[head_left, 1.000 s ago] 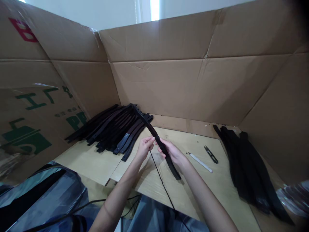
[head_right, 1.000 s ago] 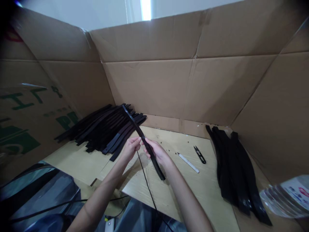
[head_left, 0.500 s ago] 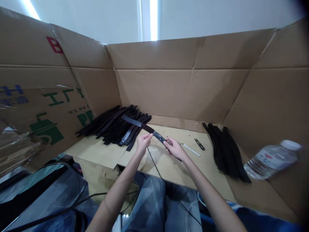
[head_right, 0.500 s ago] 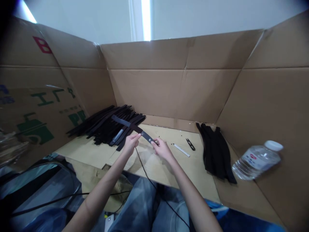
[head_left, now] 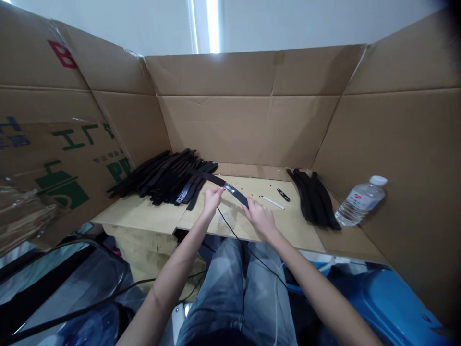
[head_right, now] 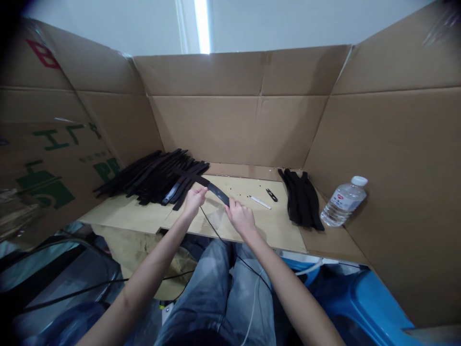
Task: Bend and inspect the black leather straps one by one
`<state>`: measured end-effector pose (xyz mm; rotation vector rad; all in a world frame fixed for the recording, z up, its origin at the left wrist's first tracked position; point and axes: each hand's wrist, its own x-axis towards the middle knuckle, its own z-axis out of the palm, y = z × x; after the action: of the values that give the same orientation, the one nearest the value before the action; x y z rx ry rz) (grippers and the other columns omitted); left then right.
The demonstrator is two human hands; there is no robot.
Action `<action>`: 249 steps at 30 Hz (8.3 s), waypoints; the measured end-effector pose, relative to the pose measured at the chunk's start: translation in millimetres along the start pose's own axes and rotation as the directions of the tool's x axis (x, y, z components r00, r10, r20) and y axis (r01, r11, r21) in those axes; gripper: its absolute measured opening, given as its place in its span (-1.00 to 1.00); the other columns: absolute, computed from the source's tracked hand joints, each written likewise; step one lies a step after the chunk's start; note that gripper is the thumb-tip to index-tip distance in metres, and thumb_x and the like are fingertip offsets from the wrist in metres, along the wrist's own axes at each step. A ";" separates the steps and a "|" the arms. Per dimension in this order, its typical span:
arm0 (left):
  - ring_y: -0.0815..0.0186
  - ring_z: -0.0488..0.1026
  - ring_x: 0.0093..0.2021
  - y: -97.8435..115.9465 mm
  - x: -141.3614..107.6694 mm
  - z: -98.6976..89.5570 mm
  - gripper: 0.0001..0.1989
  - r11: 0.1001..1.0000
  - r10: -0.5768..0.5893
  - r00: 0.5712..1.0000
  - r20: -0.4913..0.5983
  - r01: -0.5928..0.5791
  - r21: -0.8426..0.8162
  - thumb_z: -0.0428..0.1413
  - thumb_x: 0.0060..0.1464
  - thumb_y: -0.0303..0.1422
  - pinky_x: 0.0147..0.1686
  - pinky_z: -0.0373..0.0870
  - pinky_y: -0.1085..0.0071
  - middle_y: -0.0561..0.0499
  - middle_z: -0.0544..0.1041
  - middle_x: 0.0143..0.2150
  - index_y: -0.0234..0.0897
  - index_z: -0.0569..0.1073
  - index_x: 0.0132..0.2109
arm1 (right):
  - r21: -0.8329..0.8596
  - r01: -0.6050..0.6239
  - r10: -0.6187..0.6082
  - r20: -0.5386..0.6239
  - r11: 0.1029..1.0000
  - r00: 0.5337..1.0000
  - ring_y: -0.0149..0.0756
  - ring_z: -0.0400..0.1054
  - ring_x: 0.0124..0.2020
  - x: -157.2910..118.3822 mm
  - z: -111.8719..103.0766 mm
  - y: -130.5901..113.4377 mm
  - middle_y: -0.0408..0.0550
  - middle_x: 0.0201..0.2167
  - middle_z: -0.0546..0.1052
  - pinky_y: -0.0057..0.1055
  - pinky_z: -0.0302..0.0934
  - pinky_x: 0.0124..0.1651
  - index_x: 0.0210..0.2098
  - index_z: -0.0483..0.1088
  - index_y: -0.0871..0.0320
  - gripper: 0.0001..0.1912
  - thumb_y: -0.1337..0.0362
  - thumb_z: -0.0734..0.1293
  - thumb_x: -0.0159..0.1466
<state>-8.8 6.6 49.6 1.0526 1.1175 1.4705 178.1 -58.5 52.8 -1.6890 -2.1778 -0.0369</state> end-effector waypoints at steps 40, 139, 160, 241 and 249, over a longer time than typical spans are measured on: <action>0.61 -0.14 -0.71 15.7 -0.7 -31.0 -0.57 0.996 0.045 0.983 0.177 -0.031 -0.086 0.32 -0.18 -0.11 -0.69 -0.27 0.54 0.29 -0.01 -0.66 -0.30 0.29 -0.43 | 0.848 -0.295 -0.140 0.389 0.440 0.910 -0.53 -0.04 -0.79 -1.3 11.8 -11.9 -0.38 -0.68 0.16 -0.59 -0.15 -0.76 -0.08 0.26 0.17 -0.60 0.04 0.18 0.21; 0.53 -0.12 -0.65 -24.5 115.4 -20.8 -0.66 0.998 0.011 0.996 0.089 -0.016 0.063 0.21 0.01 -0.13 -0.63 -0.23 0.50 0.22 0.00 -0.65 -0.30 0.34 -0.47 | 0.859 -0.496 0.013 0.499 0.130 0.867 -0.58 -0.09 -0.77 88.4 70.8 47.9 -0.26 -0.64 0.25 -0.58 -0.16 -0.75 -0.43 0.31 0.15 -0.51 -0.17 0.18 0.25; 0.50 -0.04 -0.62 -24.2 107.9 -13.7 -0.82 0.977 0.047 0.997 0.060 -0.059 0.207 0.06 0.04 -0.31 -0.61 -0.16 0.50 0.18 0.08 -0.62 -0.34 0.42 -0.43 | 0.421 0.286 -0.186 -0.262 0.861 0.947 -0.20 0.50 -0.15 87.4 78.1 68.4 0.06 -0.11 0.57 -0.33 0.39 -0.16 0.14 0.33 0.19 -0.62 0.32 0.23 0.34; 0.33 0.42 -0.51 -6.9 115.2 -26.7 -0.76 0.976 -0.065 0.952 0.300 -0.001 0.217 0.23 -0.01 -0.28 -0.36 0.32 0.41 -0.01 0.49 -0.60 -0.34 0.48 -0.53 | 0.786 -0.087 0.005 0.105 0.613 0.994 -0.19 0.35 -0.31 96.5 65.5 61.9 -0.01 -0.41 0.48 -0.35 0.19 -0.23 -0.38 0.42 0.15 -0.67 0.10 0.18 0.36; 0.31 0.40 -0.50 -5.9 114.2 -27.3 -0.75 0.976 -0.116 0.933 0.340 0.043 0.215 0.18 0.00 -0.33 -0.37 0.27 0.40 -0.03 0.47 -0.60 -0.34 0.49 -0.57 | 0.731 -0.062 0.022 0.064 0.679 0.998 -0.15 0.38 -0.27 95.0 66.1 63.6 0.02 -0.35 0.52 -0.33 0.20 -0.19 -0.33 0.44 0.14 -0.71 0.13 0.19 0.36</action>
<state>-51.5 116.1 47.0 1.3368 1.0517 1.0643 199.9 63.7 7.9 -1.2475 -1.7901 0.8047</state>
